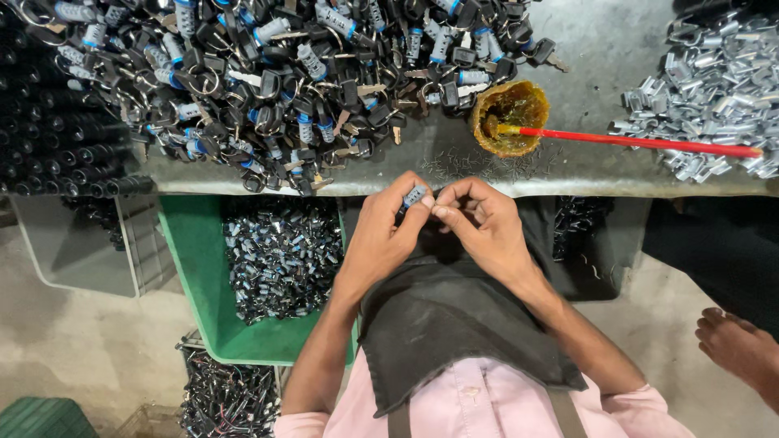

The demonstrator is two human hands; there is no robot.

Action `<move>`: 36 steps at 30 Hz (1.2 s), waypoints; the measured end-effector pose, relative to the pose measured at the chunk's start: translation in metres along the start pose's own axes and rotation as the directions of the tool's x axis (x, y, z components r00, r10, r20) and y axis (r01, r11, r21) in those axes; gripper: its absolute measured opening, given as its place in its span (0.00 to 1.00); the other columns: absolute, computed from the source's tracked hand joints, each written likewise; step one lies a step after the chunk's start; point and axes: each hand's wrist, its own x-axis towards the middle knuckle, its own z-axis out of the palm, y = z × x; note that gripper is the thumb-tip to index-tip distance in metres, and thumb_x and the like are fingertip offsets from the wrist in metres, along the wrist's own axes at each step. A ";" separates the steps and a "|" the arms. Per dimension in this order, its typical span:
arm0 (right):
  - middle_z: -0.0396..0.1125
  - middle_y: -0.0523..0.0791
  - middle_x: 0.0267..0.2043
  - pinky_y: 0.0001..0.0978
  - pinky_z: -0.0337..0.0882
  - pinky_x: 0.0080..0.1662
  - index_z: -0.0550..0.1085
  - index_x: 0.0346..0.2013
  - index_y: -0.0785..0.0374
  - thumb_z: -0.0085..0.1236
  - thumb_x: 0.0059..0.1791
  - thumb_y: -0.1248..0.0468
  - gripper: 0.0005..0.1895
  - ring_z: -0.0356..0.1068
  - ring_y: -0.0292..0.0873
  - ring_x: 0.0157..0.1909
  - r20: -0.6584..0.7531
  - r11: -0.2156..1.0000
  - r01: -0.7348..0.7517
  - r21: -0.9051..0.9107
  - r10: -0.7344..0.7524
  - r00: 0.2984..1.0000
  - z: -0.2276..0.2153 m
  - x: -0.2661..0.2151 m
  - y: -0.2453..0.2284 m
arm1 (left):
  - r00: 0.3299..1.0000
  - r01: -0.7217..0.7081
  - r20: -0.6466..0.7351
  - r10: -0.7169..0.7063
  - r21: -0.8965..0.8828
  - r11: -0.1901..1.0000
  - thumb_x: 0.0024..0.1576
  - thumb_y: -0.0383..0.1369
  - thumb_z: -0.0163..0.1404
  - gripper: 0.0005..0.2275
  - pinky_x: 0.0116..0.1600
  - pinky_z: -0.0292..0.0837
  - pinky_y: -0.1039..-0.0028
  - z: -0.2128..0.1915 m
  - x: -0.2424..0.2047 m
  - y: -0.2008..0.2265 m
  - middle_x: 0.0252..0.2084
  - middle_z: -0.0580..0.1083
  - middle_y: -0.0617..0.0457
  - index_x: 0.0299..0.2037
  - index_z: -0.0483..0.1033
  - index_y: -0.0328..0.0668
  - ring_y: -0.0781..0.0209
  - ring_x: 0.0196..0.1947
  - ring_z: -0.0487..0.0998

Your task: The person repeatedly picks small key components from a pile on a metal table, inserts a pin into each, and places the assembled units into a green bin. A red-handled brush and a small container of yellow paste are visible on the table but not used during the clip.

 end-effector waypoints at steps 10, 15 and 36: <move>0.70 0.45 0.43 0.29 0.76 0.46 0.70 0.43 0.70 0.58 0.53 0.74 0.06 0.71 0.34 0.43 -0.024 0.903 0.216 -0.371 -0.242 0.970 0.010 0.000 -0.010 | 0.988 0.047 -0.147 -0.047 -0.005 0.999 0.60 0.29 0.49 0.05 0.28 0.62 0.75 0.008 0.004 -0.006 0.23 0.69 0.54 0.36 0.72 0.35 0.70 0.23 0.66; 0.71 0.46 0.47 0.28 0.77 0.48 0.69 0.48 0.71 0.56 0.53 0.74 0.09 0.73 0.35 0.46 -0.076 0.989 0.127 -0.078 -0.133 0.988 0.011 0.002 -0.007 | 0.990 0.028 -0.135 -0.041 -0.094 0.995 0.62 0.31 0.51 0.07 0.31 0.60 0.77 0.003 0.003 -0.010 0.25 0.67 0.58 0.36 0.72 0.35 0.74 0.27 0.63; 0.68 0.42 0.38 0.36 0.71 0.37 0.79 0.53 0.56 0.69 0.46 0.66 0.19 0.68 0.44 0.36 0.174 0.345 0.377 -0.860 -0.495 0.851 0.012 0.001 -0.029 | 0.932 -0.100 -0.343 0.115 0.062 0.993 0.67 0.28 0.48 0.09 0.46 0.69 0.76 -0.017 -0.012 -0.002 0.41 0.75 0.54 0.53 0.79 0.38 0.66 0.39 0.73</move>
